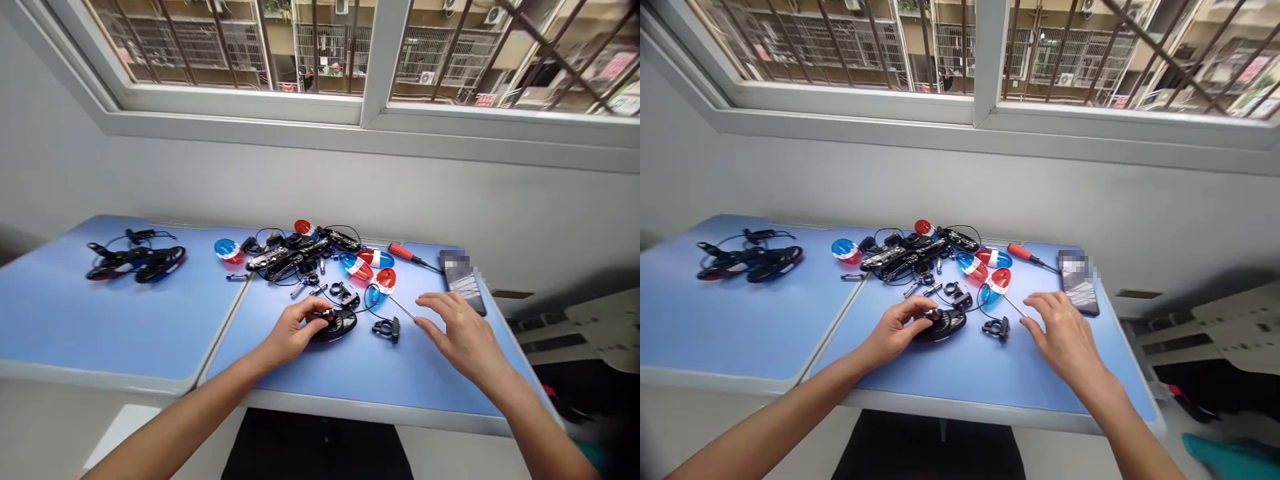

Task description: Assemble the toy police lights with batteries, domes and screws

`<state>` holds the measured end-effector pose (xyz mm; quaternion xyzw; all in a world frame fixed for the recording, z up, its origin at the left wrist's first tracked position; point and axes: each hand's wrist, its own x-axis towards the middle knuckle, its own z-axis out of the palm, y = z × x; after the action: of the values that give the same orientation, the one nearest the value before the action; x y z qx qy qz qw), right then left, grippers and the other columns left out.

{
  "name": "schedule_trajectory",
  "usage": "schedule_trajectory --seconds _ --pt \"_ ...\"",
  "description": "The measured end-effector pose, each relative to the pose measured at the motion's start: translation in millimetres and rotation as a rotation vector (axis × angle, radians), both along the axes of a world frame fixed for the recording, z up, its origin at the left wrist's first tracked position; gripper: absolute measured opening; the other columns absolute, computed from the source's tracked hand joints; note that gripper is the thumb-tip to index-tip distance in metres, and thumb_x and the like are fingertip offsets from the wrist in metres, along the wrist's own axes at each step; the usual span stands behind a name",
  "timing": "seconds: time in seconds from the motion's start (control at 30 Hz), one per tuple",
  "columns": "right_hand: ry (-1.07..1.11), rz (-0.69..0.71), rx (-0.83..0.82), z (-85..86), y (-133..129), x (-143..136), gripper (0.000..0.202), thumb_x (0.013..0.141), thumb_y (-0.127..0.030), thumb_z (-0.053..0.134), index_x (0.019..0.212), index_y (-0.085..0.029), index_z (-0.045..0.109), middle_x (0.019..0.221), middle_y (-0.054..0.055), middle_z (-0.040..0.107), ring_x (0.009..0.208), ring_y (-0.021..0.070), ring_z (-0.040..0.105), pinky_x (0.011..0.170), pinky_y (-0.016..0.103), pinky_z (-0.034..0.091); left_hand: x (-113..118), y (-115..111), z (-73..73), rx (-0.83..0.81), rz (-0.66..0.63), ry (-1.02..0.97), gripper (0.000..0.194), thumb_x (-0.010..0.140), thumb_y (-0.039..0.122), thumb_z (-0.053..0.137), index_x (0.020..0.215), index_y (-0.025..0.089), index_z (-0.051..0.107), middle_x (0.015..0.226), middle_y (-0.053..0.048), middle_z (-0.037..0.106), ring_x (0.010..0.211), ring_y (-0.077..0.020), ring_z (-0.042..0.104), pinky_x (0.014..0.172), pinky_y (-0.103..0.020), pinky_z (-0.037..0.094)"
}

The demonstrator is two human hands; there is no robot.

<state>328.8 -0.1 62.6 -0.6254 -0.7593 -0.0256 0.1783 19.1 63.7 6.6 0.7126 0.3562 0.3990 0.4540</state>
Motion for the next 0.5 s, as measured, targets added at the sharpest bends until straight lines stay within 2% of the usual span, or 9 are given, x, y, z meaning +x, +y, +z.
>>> schedule_trajectory --seconds 0.07,0.13,0.2,0.27,0.37,0.5 --pt "-0.121 -0.105 -0.073 -15.0 -16.4 15.7 0.021 0.091 -0.033 0.056 0.107 -0.022 0.066 0.112 0.008 0.068 0.103 0.0279 0.060 0.065 0.037 0.052 0.0 0.1 -0.7 -0.003 -0.005 -0.005 0.018 0.083 0.018 0.059 0.100 0.019 0.067 0.092 -0.004 0.069 0.085 -0.0171 0.064 0.074 -0.026 0.051" --pt "-0.179 -0.153 -0.129 -30.7 -25.4 20.4 0.021 0.092 -0.031 0.053 0.107 -0.022 0.065 0.113 0.008 0.067 0.100 0.0264 0.061 0.060 0.033 0.050 0.3 0.5 -1.8 -0.016 -0.016 -0.020 0.018 0.083 0.019 0.059 0.100 0.018 0.067 0.093 -0.005 0.069 0.085 -0.0171 0.064 0.074 -0.027 0.052" --pt "-0.195 -0.193 -0.126 -42.5 -26.1 17.5 0.020 0.094 -0.030 0.049 0.103 -0.022 0.065 0.108 0.008 0.067 0.097 0.0256 0.062 0.057 0.032 0.048 0.9 1.1 -2.3 -0.034 -0.024 -0.036 0.019 0.083 0.020 0.059 0.100 0.018 0.067 0.093 -0.005 0.068 0.086 -0.0176 0.064 0.075 -0.028 0.052" --pt "-0.194 -0.224 -0.097 -46.9 -22.8 14.0 0.020 0.095 -0.029 0.045 0.095 -0.022 0.064 0.100 0.008 0.068 0.093 0.0260 0.063 0.055 0.031 0.046 1.6 2.0 -1.8 -0.048 -0.023 -0.048 0.019 0.083 0.020 0.059 0.101 0.018 0.066 0.093 -0.005 0.068 0.086 -0.0181 0.064 0.077 -0.029 0.052" --pt "-0.182 -0.276 -0.070 -37.8 -21.9 21.4 0.021 0.094 -0.032 0.046 0.090 -0.022 0.065 0.087 0.008 0.070 0.076 0.0256 0.066 0.051 0.032 0.044 2.2 3.8 0.6 -0.034 -0.020 -0.059 0.019 0.082 0.020 0.059 0.100 0.018 0.065 0.093 -0.005 0.068 0.086 -0.0181 0.063 0.077 -0.029 0.051" --pt "-0.024 -0.359 0.079 1.0 -36.2 41.0 0.033 0.089 -0.054 0.053 0.093 -0.025 0.070 0.066 0.003 0.067 0.048 0.0201 0.057 0.045 0.031 0.042 1.9 5.6 4.7 0.012 -0.030 -0.067 0.016 0.082 0.020 0.061 0.097 0.018 0.065 0.091 -0.004 0.065 0.080 -0.0160 0.060 0.070 -0.026 0.048"
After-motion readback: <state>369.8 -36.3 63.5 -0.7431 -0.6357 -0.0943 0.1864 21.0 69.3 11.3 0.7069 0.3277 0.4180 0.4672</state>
